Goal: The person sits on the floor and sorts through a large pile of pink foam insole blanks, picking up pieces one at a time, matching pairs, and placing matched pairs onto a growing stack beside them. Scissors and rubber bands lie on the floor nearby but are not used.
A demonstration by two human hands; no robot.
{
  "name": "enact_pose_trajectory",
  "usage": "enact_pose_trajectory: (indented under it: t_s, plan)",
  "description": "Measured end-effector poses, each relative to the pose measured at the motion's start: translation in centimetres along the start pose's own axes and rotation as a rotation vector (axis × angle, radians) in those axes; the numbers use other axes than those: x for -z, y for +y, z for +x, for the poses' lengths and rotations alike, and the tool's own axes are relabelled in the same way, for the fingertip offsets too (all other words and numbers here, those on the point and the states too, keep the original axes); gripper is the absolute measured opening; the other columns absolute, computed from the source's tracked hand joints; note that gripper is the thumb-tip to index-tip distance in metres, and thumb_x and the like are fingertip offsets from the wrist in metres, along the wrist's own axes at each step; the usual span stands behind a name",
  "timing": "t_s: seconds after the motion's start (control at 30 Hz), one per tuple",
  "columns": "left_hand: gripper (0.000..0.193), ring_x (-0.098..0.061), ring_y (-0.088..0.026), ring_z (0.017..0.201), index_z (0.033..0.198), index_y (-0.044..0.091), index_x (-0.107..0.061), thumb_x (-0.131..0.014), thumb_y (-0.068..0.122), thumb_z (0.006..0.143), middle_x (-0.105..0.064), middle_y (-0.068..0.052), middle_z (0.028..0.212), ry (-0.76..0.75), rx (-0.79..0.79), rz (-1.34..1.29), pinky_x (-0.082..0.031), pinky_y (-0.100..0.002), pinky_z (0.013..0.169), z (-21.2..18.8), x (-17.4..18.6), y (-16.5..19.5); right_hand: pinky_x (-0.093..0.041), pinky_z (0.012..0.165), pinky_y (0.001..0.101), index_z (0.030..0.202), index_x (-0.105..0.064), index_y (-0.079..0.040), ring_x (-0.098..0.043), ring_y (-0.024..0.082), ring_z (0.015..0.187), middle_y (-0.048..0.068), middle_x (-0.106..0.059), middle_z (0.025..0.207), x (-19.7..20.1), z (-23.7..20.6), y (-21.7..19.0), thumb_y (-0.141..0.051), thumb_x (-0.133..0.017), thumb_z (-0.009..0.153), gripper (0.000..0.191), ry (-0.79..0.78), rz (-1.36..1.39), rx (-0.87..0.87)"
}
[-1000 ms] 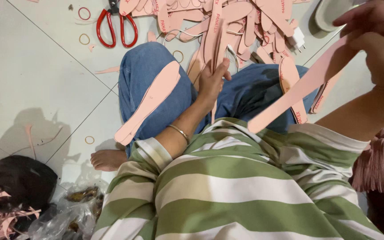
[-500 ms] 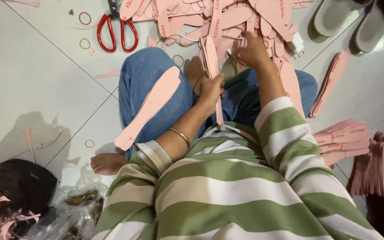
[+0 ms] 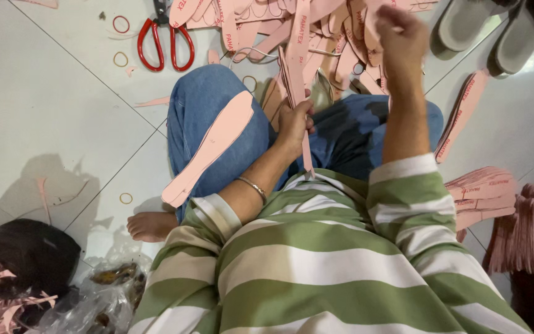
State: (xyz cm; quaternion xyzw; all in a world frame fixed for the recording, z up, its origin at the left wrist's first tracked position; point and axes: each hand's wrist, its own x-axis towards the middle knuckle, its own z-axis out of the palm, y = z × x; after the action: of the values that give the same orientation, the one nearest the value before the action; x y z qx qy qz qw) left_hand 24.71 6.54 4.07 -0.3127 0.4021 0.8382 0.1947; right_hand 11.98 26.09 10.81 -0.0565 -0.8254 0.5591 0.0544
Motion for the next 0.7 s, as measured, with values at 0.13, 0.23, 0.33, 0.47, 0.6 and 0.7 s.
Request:
enact_pose_trajectory:
  t_s: [0.13, 0.23, 0.33, 0.47, 0.6, 0.7]
  plan:
    - [0.035, -0.046, -0.008, 0.049, 0.124, 0.011, -0.057, -0.064, 0.014, 0.089, -0.056, -0.003, 0.078, -0.008, -0.024, -0.008, -0.043, -0.027, 0.043, -0.1, -0.1, 0.1, -0.059, 0.085, 0.0251, 0.123, -0.074, 0.002, -0.073, 0.013, 0.093, 0.004, -0.074, 0.109, 4.0, -2.2, -6.3, -0.011, -0.067, 0.102, 0.025, -0.004, 0.221, -0.132]
    - [0.033, -0.047, -0.008, 0.050, 0.122, 0.010, -0.058, -0.065, 0.016, 0.091, -0.057, -0.002, 0.078, -0.016, -0.029, -0.029, -0.043, -0.027, 0.043, -0.2, -0.1, 0.3, -0.063, 0.092, 0.0280, 0.127, -0.072, 0.002, -0.074, 0.016, 0.097, 0.007, -0.073, 0.117, 5.5, -4.7, -9.2, -0.006, -0.063, 0.103, 0.026, -0.025, 0.339, -0.137]
    - [0.029, -0.050, -0.007, 0.053, 0.120, 0.009, -0.061, -0.066, 0.018, 0.093, -0.062, -0.003, 0.080, -0.043, -0.063, -0.015, -0.045, -0.026, 0.047, -0.5, -0.2, 0.6, -0.065, 0.089, 0.0319, 0.130, -0.068, 0.001, -0.074, 0.018, 0.096, 0.008, -0.071, 0.121, 6.1, -7.1, -9.8, 0.002, -0.059, 0.099, 0.033, 0.009, 0.450, -0.230]
    - [0.029, -0.053, -0.007, 0.056, 0.114, 0.007, -0.066, -0.073, 0.025, 0.093, -0.072, -0.007, 0.087, -0.076, -0.187, 0.041, -0.047, -0.024, 0.052, -1.2, -0.8, 1.1, -0.057, 0.073, 0.0310, 0.140, -0.052, -0.001, -0.071, 0.019, 0.092, 0.009, -0.066, 0.118, 4.6, -10.7, -7.3, 0.015, -0.059, 0.094, 0.049, 0.017, 0.700, -0.347]
    - [0.036, -0.057, -0.007, 0.066, 0.114, 0.005, -0.069, -0.078, 0.031, 0.091, -0.076, -0.007, 0.093, -0.121, -0.248, 0.079, -0.045, -0.023, 0.055, -1.8, -1.0, 1.5, -0.058, 0.071, 0.0283, 0.142, -0.056, -0.007, -0.068, 0.016, 0.083, 0.008, -0.065, 0.104, 1.0, -15.1, -3.7, 0.013, -0.059, 0.087, 0.059, -0.129, 0.600, -0.518]
    - [0.037, -0.067, -0.008, 0.080, 0.114, 0.004, -0.070, -0.082, 0.027, 0.087, -0.077, -0.005, 0.099, -0.160, -0.309, 0.084, -0.049, -0.023, 0.059, -2.0, -1.1, 1.6, -0.062, 0.082, 0.0303, 0.127, -0.057, -0.001, -0.073, 0.018, 0.096, 0.006, -0.068, 0.112, -0.9, -17.7, -2.0, 0.009, -0.062, 0.088, 0.040, -0.178, 0.539, -0.593]
